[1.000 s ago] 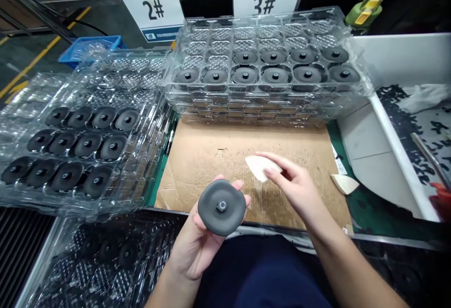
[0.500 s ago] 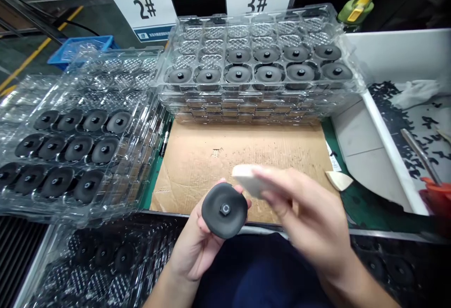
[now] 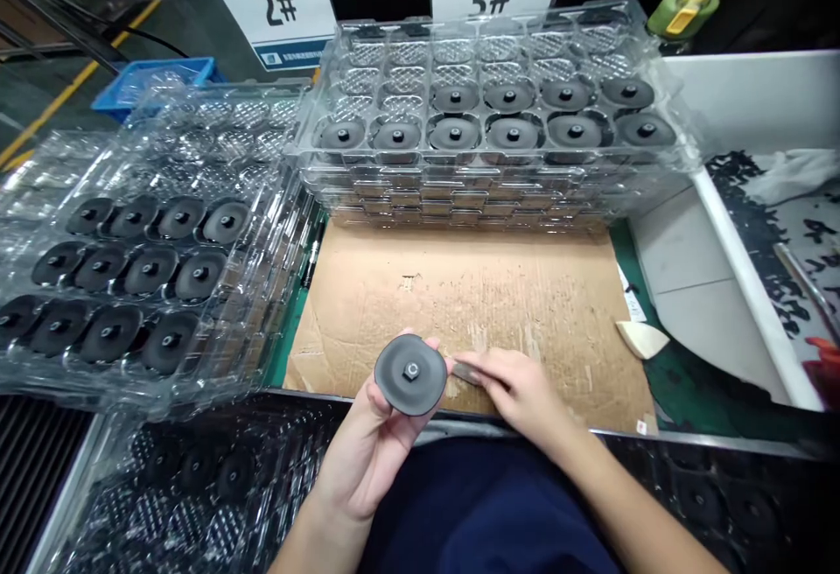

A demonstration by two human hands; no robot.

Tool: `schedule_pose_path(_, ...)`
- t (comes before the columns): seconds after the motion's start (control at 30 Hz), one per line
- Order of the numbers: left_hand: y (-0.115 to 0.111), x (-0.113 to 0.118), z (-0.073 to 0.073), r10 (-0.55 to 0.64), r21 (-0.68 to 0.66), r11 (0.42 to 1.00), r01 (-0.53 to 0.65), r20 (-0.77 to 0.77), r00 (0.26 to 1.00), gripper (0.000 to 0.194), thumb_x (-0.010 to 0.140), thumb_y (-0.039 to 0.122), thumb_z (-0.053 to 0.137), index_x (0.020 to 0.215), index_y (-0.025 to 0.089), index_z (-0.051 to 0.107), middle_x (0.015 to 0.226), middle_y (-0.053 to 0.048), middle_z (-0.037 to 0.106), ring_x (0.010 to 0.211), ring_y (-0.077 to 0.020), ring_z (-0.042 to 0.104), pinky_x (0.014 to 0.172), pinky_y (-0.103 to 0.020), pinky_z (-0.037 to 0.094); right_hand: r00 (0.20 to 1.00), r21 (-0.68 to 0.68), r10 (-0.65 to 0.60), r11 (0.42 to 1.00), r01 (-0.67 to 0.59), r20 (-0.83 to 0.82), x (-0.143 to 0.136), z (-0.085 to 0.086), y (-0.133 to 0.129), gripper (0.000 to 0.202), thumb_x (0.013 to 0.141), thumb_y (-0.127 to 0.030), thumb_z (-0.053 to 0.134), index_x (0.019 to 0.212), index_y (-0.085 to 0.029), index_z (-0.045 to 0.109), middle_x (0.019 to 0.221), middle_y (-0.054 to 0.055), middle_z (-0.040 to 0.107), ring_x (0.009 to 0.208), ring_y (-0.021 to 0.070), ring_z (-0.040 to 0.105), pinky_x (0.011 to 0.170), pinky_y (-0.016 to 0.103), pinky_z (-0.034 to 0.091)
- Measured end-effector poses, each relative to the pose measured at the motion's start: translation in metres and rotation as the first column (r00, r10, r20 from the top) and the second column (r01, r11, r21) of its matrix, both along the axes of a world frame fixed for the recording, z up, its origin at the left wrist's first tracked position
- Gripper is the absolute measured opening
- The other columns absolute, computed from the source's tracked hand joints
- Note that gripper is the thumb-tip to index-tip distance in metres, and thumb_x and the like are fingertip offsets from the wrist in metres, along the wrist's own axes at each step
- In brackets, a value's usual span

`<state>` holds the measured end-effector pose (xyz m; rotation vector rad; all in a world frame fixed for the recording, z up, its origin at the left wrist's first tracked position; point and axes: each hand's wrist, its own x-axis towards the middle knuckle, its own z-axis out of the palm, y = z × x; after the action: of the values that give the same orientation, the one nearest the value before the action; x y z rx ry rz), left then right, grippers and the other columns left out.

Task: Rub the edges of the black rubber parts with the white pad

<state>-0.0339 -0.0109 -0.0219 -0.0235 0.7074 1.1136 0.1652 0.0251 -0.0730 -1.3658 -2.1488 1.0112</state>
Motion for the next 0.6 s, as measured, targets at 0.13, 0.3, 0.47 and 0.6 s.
schedule_pose_path(0.13, 0.000, 0.006, 0.001, 0.010, 0.007, 1.000, -0.010, -0.014, 1.000, 0.050, 0.067, 0.037, 0.065, 0.115, 0.025, 0.055, 0.120, -0.004, 0.060, 0.109, -0.0248, 0.055, 0.094, -0.034, 0.044, 0.976, 0.043, -0.180, 0.982, 0.186, -0.123, -0.016, 0.050, 0.009, 0.031, 0.088, -0.020, 0.043, 0.116, -0.025, 0.054, 0.106, 0.003, 0.063, 0.089, 0.0148, 0.058, 0.073, 0.027, 0.046)
schedule_pose_path(0.3, -0.004, 0.006, 0.000, 0.015, -0.024, 1.000, -0.017, -0.077, 0.997, 0.045, 0.070, 0.032, 0.066, 0.113, 0.028, 0.056, 0.113, -0.003, 0.064, 0.106, -0.0192, 0.057, 0.092, -0.030, 0.045, 0.941, 0.195, 0.140, 0.977, -0.082, -0.307, -0.047, 0.106, 0.006, 0.031, 0.087, -0.016, 0.043, 0.117, -0.017, 0.051, 0.101, 0.003, 0.064, 0.085, 0.0129, 0.058, 0.078, 0.026, 0.044)
schedule_pose_path(0.47, -0.005, 0.003, 0.002, 0.082, 0.030, 0.997, -0.078, -0.201, 0.976, 0.040, 0.065, 0.034, 0.069, 0.104, 0.028, 0.061, 0.106, 0.001, 0.066, 0.099, -0.0163, 0.060, 0.086, -0.024, 0.048, 0.963, 0.085, 0.209, 0.977, -0.197, -0.170, -0.067, 0.108, 0.009, 0.027, 0.088, -0.018, 0.040, 0.111, -0.020, 0.055, 0.091, 0.001, 0.064, 0.079, 0.0132, 0.058, 0.071, 0.027, 0.042)
schedule_pose_path(0.6, -0.001, 0.002, 0.007, 0.027, 0.050, 0.999, -0.018, -0.190, 0.981, 0.039, 0.066, 0.032, 0.070, 0.103, 0.026, 0.062, 0.104, 0.000, 0.067, 0.095, -0.0161, 0.061, 0.086, -0.024, 0.047, 0.957, 0.272, 0.163, 0.958, -0.095, -0.238, -0.069, 0.106, 0.007, 0.032, 0.087, -0.017, 0.039, 0.117, -0.013, 0.050, 0.094, 0.006, 0.063, 0.080, 0.0162, 0.055, 0.072, 0.031, 0.040)
